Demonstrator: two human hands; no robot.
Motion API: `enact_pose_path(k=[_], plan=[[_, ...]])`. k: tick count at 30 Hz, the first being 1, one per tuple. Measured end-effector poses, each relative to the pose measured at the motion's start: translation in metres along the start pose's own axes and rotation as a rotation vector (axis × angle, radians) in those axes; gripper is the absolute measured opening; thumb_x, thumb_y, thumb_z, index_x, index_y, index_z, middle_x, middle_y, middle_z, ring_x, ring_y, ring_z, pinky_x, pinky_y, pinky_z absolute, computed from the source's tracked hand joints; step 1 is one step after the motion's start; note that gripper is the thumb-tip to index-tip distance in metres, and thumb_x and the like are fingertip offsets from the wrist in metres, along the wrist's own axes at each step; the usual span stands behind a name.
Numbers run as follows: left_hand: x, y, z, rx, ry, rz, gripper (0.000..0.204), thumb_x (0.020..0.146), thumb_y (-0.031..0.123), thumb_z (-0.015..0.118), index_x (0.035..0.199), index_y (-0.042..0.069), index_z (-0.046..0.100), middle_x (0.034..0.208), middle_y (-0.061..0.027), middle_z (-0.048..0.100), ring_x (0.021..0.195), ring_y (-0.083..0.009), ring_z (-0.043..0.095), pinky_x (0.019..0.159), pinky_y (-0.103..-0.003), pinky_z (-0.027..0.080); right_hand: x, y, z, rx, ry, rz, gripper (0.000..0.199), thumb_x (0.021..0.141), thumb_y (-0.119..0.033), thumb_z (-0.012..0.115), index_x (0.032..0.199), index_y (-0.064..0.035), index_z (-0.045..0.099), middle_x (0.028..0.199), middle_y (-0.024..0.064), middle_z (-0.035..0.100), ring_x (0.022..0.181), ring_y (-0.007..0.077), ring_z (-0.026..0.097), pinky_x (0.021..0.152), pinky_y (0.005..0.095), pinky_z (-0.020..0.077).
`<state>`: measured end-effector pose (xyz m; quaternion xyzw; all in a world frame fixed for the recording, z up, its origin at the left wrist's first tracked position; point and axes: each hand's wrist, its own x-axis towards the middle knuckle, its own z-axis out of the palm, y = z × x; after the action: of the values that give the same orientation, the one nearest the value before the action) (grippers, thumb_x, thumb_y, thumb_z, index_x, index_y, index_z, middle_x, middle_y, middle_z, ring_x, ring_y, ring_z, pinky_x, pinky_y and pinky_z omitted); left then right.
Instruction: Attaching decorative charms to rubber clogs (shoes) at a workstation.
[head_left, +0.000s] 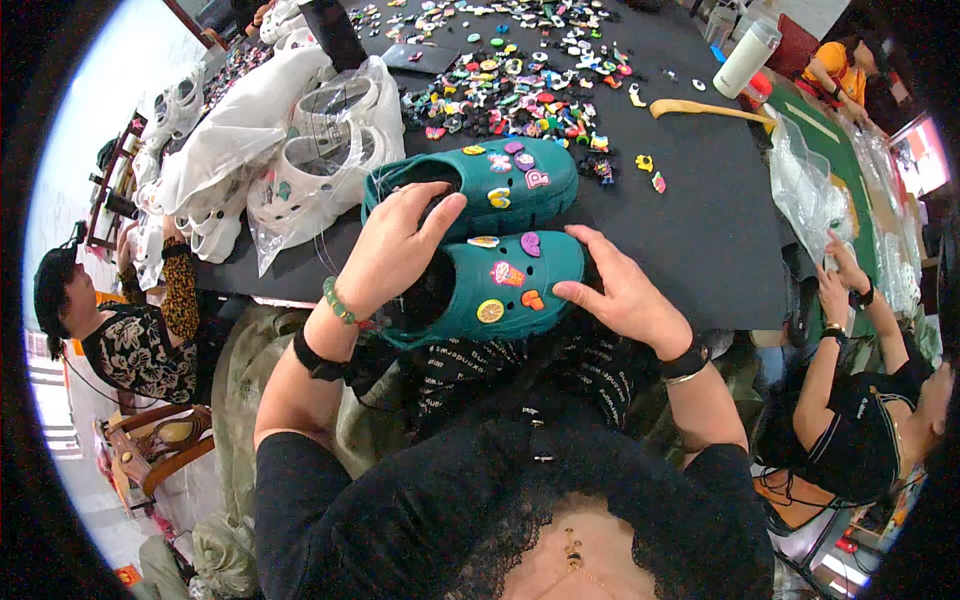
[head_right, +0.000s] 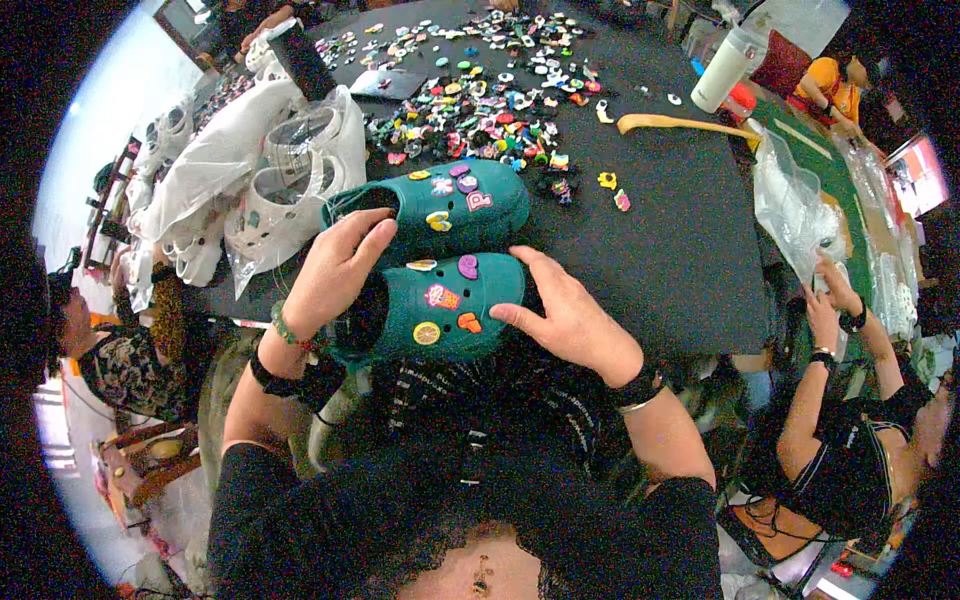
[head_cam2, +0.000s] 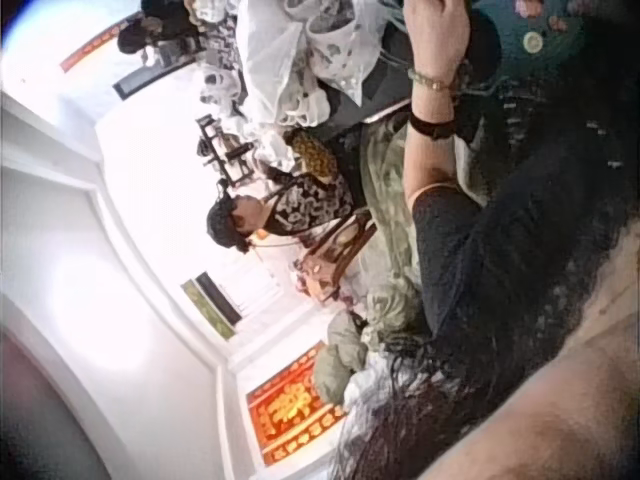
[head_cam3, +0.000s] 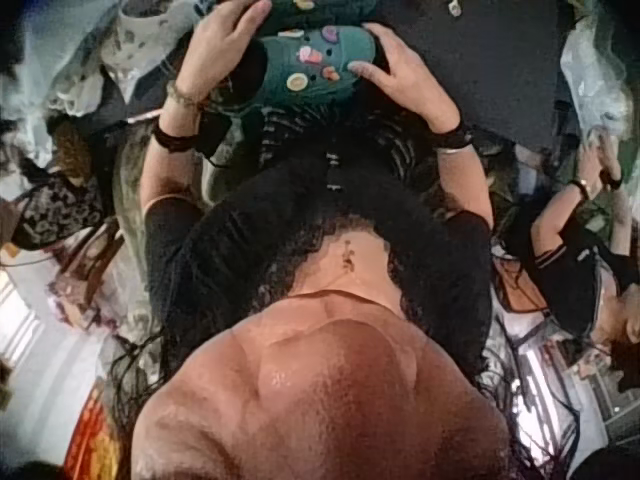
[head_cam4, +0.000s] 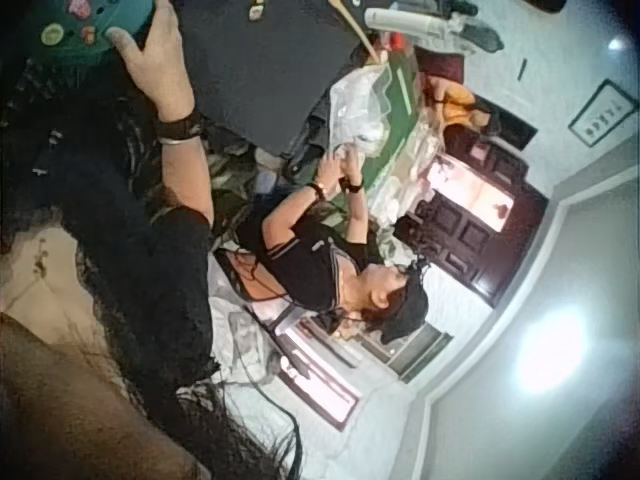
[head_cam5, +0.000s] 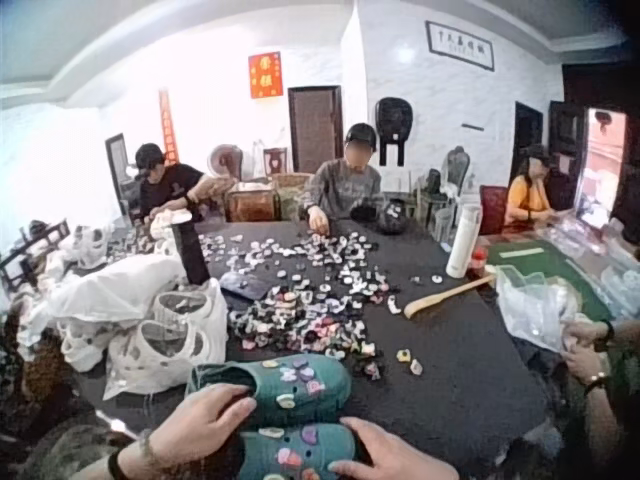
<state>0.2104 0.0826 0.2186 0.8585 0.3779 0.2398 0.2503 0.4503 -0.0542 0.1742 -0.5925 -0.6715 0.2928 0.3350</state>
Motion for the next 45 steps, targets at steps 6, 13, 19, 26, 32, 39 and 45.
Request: enact_pose_path(k=[6, 13, 19, 26, 32, 39, 45], plan=[[0.019, -0.004, 0.004, -0.122, -0.284, -0.121, 0.047, 0.092, 0.039, 0.046, 0.096, -0.007, 0.055, 0.085, -0.0238, 0.060, 0.081, -0.0346, 0.059, 0.073, -0.040, 0.043, -0.004, 0.001, -0.011, 0.091, 0.020, 0.071, 0.065, 0.078, -0.032, 0.070, 0.128, -0.0032, 0.040, 0.120, 0.0160, 0.048, 0.110, 0.0263, 0.049, 0.088, 0.0346, 0.0441], [-0.012, 0.000, -0.037, 0.025, -0.296, 0.096, 0.039, 0.088, 0.023, 0.056, 0.118, -0.002, 0.052, 0.123, -0.0179, 0.053, 0.115, -0.0295, 0.050, 0.097, -0.035, 0.038, -0.017, 0.025, -0.039, 0.130, 0.030, 0.158, 0.062, 0.078, -0.031, 0.069, 0.127, -0.0033, 0.042, 0.120, 0.0161, 0.049, 0.109, 0.0277, 0.051, 0.091, 0.0350, 0.0426], [-0.045, 0.009, -0.104, 0.085, -0.299, 0.000, 0.044, 0.081, 0.008, 0.059, 0.123, 0.001, 0.050, 0.123, -0.0171, 0.054, 0.116, -0.0275, 0.051, 0.099, -0.035, 0.036, -0.016, 0.023, -0.041, 0.141, 0.007, 0.181, 0.062, 0.079, -0.033, 0.068, 0.127, -0.0033, 0.042, 0.120, 0.0166, 0.050, 0.108, 0.0262, 0.051, 0.088, 0.0341, 0.0432], [-0.078, -0.011, -0.149, -0.208, -0.360, -0.394, 0.049, 0.083, 0.012, 0.064, 0.126, -0.002, 0.047, 0.119, -0.0106, 0.058, 0.112, -0.0183, 0.052, 0.097, -0.032, 0.038, -0.014, 0.023, -0.047, 0.111, -0.038, 0.194, 0.066, 0.078, -0.037, 0.068, 0.127, -0.0017, 0.040, 0.120, 0.0182, 0.048, 0.109, 0.0301, 0.050, 0.091, 0.0362, 0.0416], [-0.051, 0.015, -0.186, -0.214, -0.276, -0.497, 0.053, 0.083, 0.014, 0.063, 0.129, -0.003, 0.043, 0.119, -0.0121, 0.057, 0.113, -0.0178, 0.052, 0.099, -0.032, 0.037, -0.011, 0.032, -0.048, 0.118, -0.078, 0.171, 0.072, 0.076, -0.038, 0.070, 0.128, -0.0006, 0.037, 0.124, 0.0206, 0.043, 0.116, 0.0345, 0.044, 0.098, 0.0399, 0.0362], [0.029, 0.056, -0.244, 0.064, -0.411, -0.567, 0.059, 0.082, 0.025, 0.065, 0.129, -0.002, 0.043, 0.122, -0.0110, 0.056, 0.117, -0.0184, 0.049, 0.100, -0.032, 0.035, -0.006, 0.024, -0.055, 0.123, -0.125, 0.177, 0.072, 0.077, -0.034, 0.070, 0.129, -0.0005, 0.034, 0.126, 0.0223, 0.041, 0.118, 0.0364, 0.042, 0.099, 0.0401, 0.0358], [0.089, 0.065, -0.306, 0.279, -0.312, -0.287, 0.040, 0.089, 0.020, 0.055, 0.125, 0.001, 0.049, 0.122, -0.0108, 0.055, 0.110, -0.0169, 0.053, 0.097, -0.030, 0.039, -0.016, 0.026, -0.050, 0.060, -0.076, 0.062, 0.071, 0.079, -0.028, 0.068, 0.133, -0.0012, 0.031, 0.129, 0.0224, 0.039, 0.119, 0.0371, 0.041, 0.101, 0.0404, 0.0345]])
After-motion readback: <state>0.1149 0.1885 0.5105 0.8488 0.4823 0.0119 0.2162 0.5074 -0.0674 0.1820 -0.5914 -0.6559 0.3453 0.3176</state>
